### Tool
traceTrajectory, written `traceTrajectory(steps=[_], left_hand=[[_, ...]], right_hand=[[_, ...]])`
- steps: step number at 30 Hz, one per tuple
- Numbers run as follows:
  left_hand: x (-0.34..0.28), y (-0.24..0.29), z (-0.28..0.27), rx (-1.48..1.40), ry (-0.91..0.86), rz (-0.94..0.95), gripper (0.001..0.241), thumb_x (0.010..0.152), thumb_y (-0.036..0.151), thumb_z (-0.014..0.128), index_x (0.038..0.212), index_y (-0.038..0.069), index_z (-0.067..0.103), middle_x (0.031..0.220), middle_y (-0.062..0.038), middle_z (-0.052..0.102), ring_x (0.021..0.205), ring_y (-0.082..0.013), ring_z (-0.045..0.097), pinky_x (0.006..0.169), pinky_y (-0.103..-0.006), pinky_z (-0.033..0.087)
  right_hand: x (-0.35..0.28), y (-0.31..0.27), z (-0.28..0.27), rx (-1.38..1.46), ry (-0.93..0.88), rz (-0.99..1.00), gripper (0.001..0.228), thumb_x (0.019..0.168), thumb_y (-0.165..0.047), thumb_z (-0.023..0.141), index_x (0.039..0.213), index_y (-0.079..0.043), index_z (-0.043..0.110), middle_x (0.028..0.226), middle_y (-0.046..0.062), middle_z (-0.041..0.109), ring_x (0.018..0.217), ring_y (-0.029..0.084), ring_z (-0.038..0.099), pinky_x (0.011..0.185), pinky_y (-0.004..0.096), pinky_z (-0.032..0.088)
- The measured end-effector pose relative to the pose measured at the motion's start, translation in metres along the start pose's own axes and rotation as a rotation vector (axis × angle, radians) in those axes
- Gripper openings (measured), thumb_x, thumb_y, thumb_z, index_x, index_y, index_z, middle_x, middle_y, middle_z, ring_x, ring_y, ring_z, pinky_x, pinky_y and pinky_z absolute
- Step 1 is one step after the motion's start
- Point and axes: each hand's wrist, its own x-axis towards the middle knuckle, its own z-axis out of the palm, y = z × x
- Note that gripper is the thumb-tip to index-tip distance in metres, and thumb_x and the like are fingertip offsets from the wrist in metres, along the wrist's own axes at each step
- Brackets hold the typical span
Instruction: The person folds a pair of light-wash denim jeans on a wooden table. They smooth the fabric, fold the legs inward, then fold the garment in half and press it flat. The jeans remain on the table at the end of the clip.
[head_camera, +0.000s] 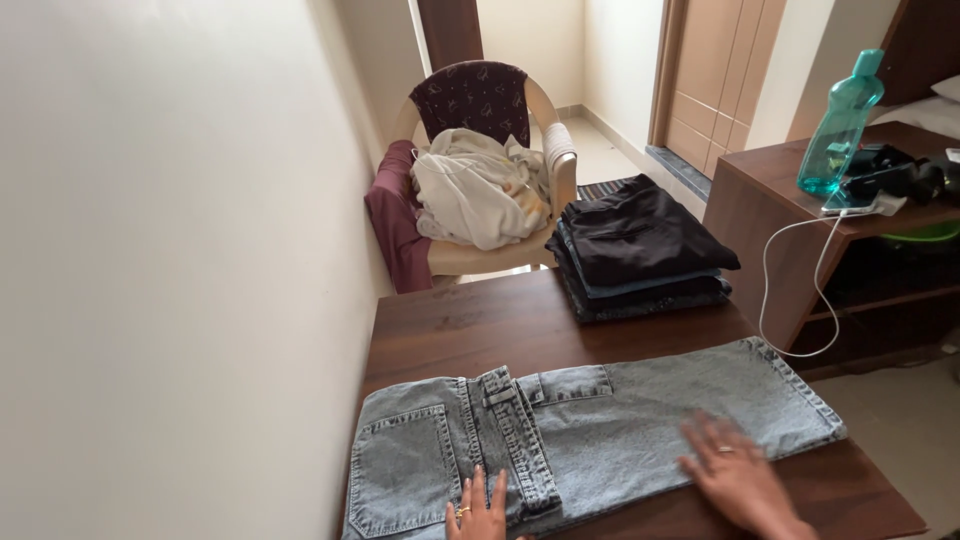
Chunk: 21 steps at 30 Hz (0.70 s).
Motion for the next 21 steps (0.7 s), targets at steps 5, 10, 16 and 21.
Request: traceTrajectory(steps=[5,10,16,21], left_hand=[[0.023,-0.009,0.050,0.134,0.266,-0.020,0.084,0.076,0.057,0.063,0.152,0.044,0.029,0.160,-0.003,0.026,0.141,-0.0229,0.040,0.111,-0.0619,0.029],[0.057,-0.027,0.109,0.240,0.649,-0.029,0.058,0.093,0.032,0.047,0.147,0.052,0.045,0.159,0.002,0.042,0.132,-0.0197,0.056,0.107,-0.0618,0.038],[0.064,-0.031,0.118,0.212,0.725,-0.011,0.055,0.092,0.034,0.044,0.144,0.053,0.051,0.156,0.002,0.048,0.123,-0.0198,0.061,0.102,-0.0636,0.040],[0.061,-0.026,0.123,0.235,0.790,-0.021,0.054,0.092,0.034,0.045,0.142,0.053,0.053,0.154,0.001,0.050,0.119,-0.0204,0.063,0.101,-0.0644,0.041]], right_hand=[[-0.013,0.051,-0.008,0.351,-0.925,0.429,0.076,0.096,-0.077,0.006,0.162,-0.042,-0.008,0.170,-0.007,-0.018,0.156,0.024,-0.012,0.125,0.053,-0.004],[-0.048,0.091,0.039,0.410,-1.041,0.713,0.088,0.088,-0.083,0.020,0.163,-0.043,-0.001,0.172,-0.012,-0.014,0.159,0.018,-0.005,0.122,0.064,0.004],[-0.045,0.082,0.036,0.527,-0.623,0.956,0.094,0.086,-0.062,0.053,0.164,-0.026,0.014,0.174,0.006,0.005,0.157,0.028,0.011,0.117,0.066,0.023],[-0.018,0.075,-0.018,0.722,-0.187,1.467,0.065,0.094,-0.017,0.076,0.152,-0.005,0.050,0.149,0.028,0.054,0.134,0.040,0.058,0.116,0.057,0.051]])
